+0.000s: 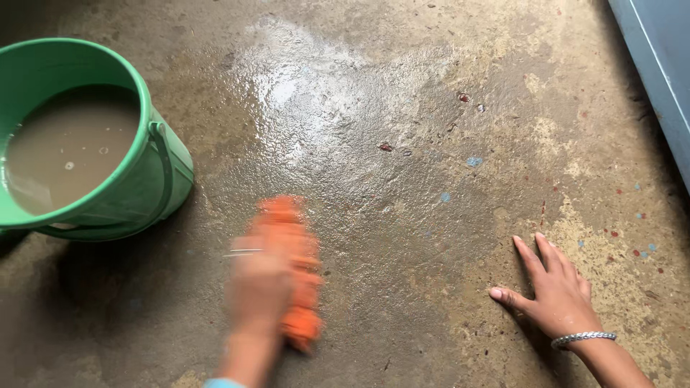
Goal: The person wipes a concrete floor by hand with an orange cloth and repeatedly rinses the cloth in a green bucket of water.
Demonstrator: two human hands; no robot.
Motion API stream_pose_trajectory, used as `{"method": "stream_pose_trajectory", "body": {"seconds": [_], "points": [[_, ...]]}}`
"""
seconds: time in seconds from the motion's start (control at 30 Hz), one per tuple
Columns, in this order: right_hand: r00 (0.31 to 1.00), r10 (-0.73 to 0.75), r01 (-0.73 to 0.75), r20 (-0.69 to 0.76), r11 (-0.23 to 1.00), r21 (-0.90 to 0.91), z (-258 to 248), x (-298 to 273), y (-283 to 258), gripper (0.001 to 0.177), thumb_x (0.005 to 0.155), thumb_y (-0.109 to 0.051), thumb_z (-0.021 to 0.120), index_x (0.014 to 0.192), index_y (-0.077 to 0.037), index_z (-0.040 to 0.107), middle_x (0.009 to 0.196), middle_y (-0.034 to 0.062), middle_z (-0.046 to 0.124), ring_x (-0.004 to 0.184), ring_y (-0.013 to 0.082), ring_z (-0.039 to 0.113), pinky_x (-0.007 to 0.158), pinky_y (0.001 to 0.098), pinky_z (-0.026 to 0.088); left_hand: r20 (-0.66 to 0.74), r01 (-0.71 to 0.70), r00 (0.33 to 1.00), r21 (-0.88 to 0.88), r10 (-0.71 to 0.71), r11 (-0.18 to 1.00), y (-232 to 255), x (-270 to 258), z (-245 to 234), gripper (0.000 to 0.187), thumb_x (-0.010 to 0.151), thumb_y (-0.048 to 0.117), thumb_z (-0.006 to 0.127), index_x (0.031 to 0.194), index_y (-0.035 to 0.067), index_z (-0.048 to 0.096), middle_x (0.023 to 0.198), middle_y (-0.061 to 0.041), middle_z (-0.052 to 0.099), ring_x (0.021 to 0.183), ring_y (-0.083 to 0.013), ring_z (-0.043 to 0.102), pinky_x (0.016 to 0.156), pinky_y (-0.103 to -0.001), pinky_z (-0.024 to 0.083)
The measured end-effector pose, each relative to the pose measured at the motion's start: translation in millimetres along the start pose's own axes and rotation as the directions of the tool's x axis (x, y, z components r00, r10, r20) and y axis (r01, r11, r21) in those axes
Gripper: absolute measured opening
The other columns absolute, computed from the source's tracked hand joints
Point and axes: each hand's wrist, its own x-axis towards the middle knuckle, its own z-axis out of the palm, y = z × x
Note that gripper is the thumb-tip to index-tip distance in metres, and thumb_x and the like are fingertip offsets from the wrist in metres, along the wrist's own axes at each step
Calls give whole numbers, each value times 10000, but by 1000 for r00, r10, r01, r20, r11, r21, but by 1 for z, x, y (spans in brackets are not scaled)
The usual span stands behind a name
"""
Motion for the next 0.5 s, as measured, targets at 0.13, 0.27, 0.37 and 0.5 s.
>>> {"method": "stream_pose_trajectory", "body": {"seconds": [0.13,0.27,0.37,0.5], "points": [[1000,14,-14,19,1000,4,1,-1,0,1150,631,-870,589,1622,-398,245,1680,52,127,1539,268,116,1148,552,226,-51,220,975,49,-218,974,-68,2,-37,500,674,74,706,1169,132,739,1048,-143,690,784,-372,590,683,-473,535],[1000,-7,7,-1,1000,-17,4,-1,2,1155,638,-875,584,1624,-384,237,1672,69,119,1531,279,108,1135,553,224,-50,570,804,-220,-593,791,-16,-11,5,547,703,94,670,1250,78,691,923,-209,549,786,-357,550,597,-451,471],[1000,-2,2,-3,1000,-24,6,1,2,1162,632,-871,593,1625,-385,235,1674,67,120,1528,283,118,1133,561,227,-7,108,994,-142,-111,984,77,-19,52,354,686,147,641,1010,9,677,912,-159,614,806,-333,592,693,-503,493],[994,-47,48,-95,999,7,9,-1,7,1150,617,-861,610,1587,-349,262,1675,81,173,1518,297,183,1148,578,240,153,-191,962,-224,228,956,203,-39,62,270,952,305,631,938,54,729,876,-168,664,827,-354,658,855,-722,489]]}}
